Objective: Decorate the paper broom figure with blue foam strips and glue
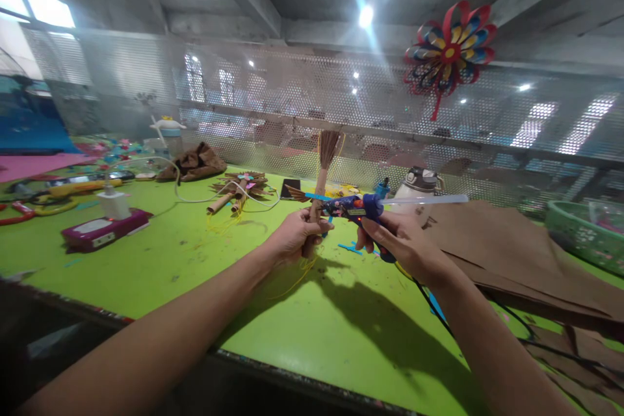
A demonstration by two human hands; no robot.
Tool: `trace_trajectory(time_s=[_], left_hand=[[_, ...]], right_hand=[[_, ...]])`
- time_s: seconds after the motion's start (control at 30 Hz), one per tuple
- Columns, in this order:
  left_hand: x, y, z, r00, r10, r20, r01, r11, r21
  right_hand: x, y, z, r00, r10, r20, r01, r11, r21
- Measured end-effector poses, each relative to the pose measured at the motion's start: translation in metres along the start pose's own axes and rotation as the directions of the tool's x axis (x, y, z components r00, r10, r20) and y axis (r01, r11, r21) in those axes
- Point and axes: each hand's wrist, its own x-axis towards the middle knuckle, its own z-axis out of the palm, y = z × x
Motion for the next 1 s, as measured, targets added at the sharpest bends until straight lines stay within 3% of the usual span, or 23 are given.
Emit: trace_trajectory(time_s=[0.23, 1.0], left_hand=[[-0.0011, 0.0001, 0.0014, 1.000, -0.007, -0.010, 0.008, 0.999, 0.046], [-0.0020, -0.0001, 0.0022, 1.000, -0.014, -0.009, 0.014, 0.998, 0.059]], right_hand=[[0.0012, 0.0018, 0.0008, 0.998, -0.013, -0.053, 0.015, 0.999, 0.036], [0.0008, 0.0023, 0.0009, 0.998, -0.011, -0.061, 0.012, 1.000, 0.018]])
